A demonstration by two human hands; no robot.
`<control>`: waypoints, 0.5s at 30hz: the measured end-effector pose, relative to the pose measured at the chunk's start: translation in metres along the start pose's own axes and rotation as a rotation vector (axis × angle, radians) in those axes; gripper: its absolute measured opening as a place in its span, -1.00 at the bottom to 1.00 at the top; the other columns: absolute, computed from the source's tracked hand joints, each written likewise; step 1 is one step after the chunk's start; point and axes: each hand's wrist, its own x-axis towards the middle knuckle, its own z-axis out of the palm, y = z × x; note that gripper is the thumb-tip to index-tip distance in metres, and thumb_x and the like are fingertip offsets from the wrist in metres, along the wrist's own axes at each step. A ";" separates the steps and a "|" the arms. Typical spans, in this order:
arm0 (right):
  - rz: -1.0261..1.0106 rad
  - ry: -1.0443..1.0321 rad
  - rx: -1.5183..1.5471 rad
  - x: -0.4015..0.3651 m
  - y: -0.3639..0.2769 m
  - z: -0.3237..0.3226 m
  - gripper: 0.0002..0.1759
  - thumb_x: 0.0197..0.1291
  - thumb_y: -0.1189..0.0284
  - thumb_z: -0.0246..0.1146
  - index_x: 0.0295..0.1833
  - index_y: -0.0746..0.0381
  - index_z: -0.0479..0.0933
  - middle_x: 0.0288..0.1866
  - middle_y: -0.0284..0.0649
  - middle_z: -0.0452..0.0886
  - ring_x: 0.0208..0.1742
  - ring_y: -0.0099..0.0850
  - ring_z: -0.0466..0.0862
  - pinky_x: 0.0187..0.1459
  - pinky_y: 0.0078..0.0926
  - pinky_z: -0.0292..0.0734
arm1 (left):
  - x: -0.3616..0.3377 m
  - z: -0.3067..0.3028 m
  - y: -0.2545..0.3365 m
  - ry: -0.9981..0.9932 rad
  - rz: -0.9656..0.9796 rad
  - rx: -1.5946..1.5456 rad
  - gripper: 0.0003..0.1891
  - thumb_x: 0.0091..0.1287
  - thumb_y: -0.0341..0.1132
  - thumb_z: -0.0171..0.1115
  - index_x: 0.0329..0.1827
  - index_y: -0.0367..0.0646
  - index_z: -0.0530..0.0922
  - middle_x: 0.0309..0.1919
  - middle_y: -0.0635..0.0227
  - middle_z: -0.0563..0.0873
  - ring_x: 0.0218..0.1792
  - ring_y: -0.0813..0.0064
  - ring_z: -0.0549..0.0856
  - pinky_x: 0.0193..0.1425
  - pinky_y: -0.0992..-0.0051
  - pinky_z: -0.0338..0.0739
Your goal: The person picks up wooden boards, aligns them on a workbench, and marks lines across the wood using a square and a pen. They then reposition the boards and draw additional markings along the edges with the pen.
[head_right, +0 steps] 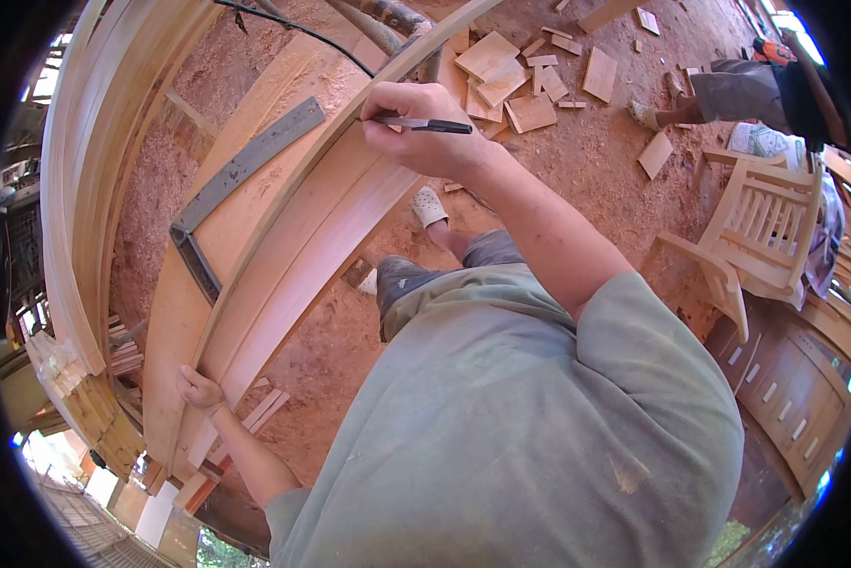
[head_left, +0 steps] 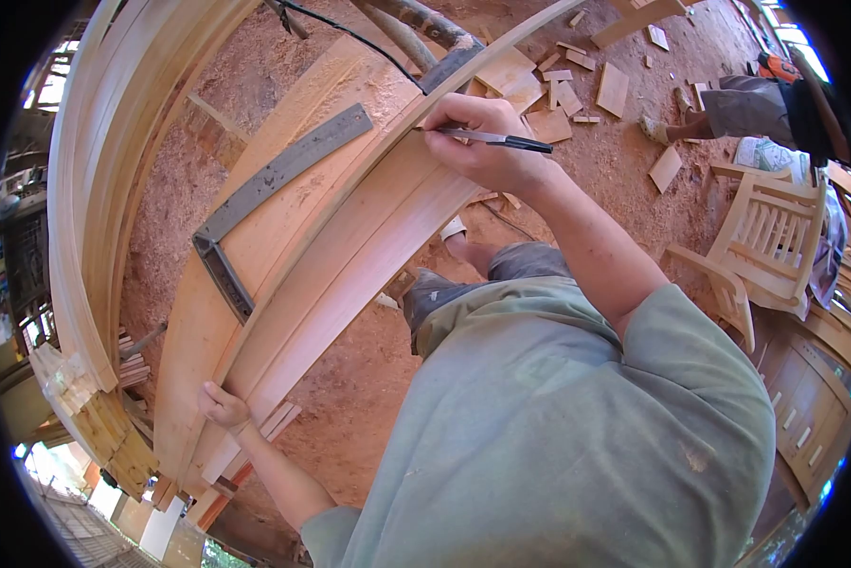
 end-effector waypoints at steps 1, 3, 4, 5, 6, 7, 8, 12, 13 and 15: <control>-0.010 -0.001 0.000 0.000 0.000 0.000 -0.91 0.16 0.51 0.33 -0.24 0.29 0.62 -0.38 -0.10 0.70 -0.33 -0.29 0.75 -0.26 -0.38 0.63 | 0.000 0.001 -0.001 -0.001 0.001 0.000 -0.58 0.59 -0.24 0.00 -0.40 -0.40 0.55 -0.45 -0.10 0.61 -0.38 -0.10 0.58 -0.24 0.07 0.43; -0.019 -0.001 0.003 0.000 0.000 0.000 -0.91 0.16 0.51 0.33 -0.24 0.30 0.61 -0.38 -0.10 0.70 -0.33 -0.28 0.75 -0.26 -0.38 0.63 | 0.000 0.000 0.003 0.025 0.018 0.000 -0.57 0.58 -0.23 -0.01 -0.39 -0.41 0.56 -0.44 -0.10 0.63 -0.37 -0.10 0.60 -0.23 0.07 0.45; -0.030 -0.001 0.005 0.000 0.000 0.000 -0.91 0.16 0.51 0.33 -0.24 0.30 0.61 -0.38 -0.10 0.69 -0.33 -0.27 0.75 -0.26 -0.38 0.63 | 0.000 0.000 0.002 0.024 0.019 0.000 -0.57 0.58 -0.23 -0.01 -0.39 -0.41 0.56 -0.44 -0.10 0.63 -0.37 -0.10 0.60 -0.23 0.07 0.45; -0.028 0.000 0.006 0.000 0.001 0.000 -0.91 0.16 0.51 0.33 -0.24 0.30 0.61 -0.38 -0.10 0.69 -0.33 -0.27 0.75 -0.26 -0.38 0.63 | 0.000 0.000 0.002 0.021 0.010 0.003 -0.57 0.58 -0.22 -0.01 -0.39 -0.41 0.57 -0.44 -0.10 0.63 -0.37 -0.10 0.60 -0.23 0.07 0.45; -0.022 -0.005 0.003 0.000 0.001 -0.001 -0.91 0.16 0.51 0.33 -0.24 0.30 0.61 -0.38 -0.09 0.69 -0.33 -0.26 0.75 -0.26 -0.37 0.63 | 0.000 0.000 0.002 0.017 0.001 0.007 -0.56 0.58 -0.22 -0.01 -0.39 -0.41 0.57 -0.44 -0.11 0.63 -0.36 -0.10 0.61 -0.23 0.07 0.45; -0.016 -0.009 0.000 0.000 0.001 -0.001 -0.91 0.16 0.51 0.33 -0.24 0.30 0.61 -0.38 -0.09 0.69 -0.33 -0.25 0.75 -0.25 -0.37 0.63 | 0.000 0.001 0.002 0.017 0.002 0.007 -0.56 0.58 -0.22 -0.01 -0.39 -0.41 0.57 -0.44 -0.11 0.63 -0.36 -0.10 0.61 -0.23 0.07 0.45; -0.016 -0.007 0.000 0.001 0.001 -0.001 -0.91 0.16 0.51 0.33 -0.24 0.30 0.61 -0.38 -0.09 0.69 -0.33 -0.25 0.75 -0.25 -0.37 0.63 | 0.000 0.000 0.006 0.029 0.005 0.001 -0.56 0.58 -0.22 -0.01 -0.39 -0.41 0.57 -0.44 -0.10 0.63 -0.36 -0.10 0.61 -0.23 0.07 0.45; -0.012 -0.013 -0.009 0.000 0.000 -0.002 -0.90 0.16 0.49 0.32 -0.24 0.30 0.61 -0.38 -0.09 0.69 -0.31 -0.23 0.74 -0.24 -0.34 0.62 | 0.000 0.000 0.005 0.036 0.009 0.002 -0.57 0.58 -0.22 0.00 -0.39 -0.39 0.56 -0.44 -0.09 0.64 -0.36 -0.09 0.61 -0.22 0.07 0.46; -0.008 -0.023 -0.017 0.000 0.000 -0.002 -0.89 0.16 0.49 0.32 -0.24 0.30 0.60 -0.37 -0.09 0.69 -0.31 -0.23 0.74 -0.24 -0.33 0.62 | 0.000 0.000 0.003 0.037 0.012 0.002 -0.57 0.58 -0.22 0.00 -0.39 -0.39 0.56 -0.44 -0.09 0.64 -0.36 -0.09 0.61 -0.22 0.07 0.46; -0.021 -0.015 -0.006 0.001 0.003 -0.001 -0.90 0.16 0.49 0.32 -0.24 0.29 0.60 -0.37 -0.09 0.69 -0.32 -0.22 0.73 -0.24 -0.33 0.62 | 0.000 0.001 0.000 0.028 0.008 0.029 -0.59 0.59 -0.23 0.00 -0.37 -0.39 0.56 -0.42 -0.08 0.63 -0.35 -0.08 0.61 -0.22 0.08 0.46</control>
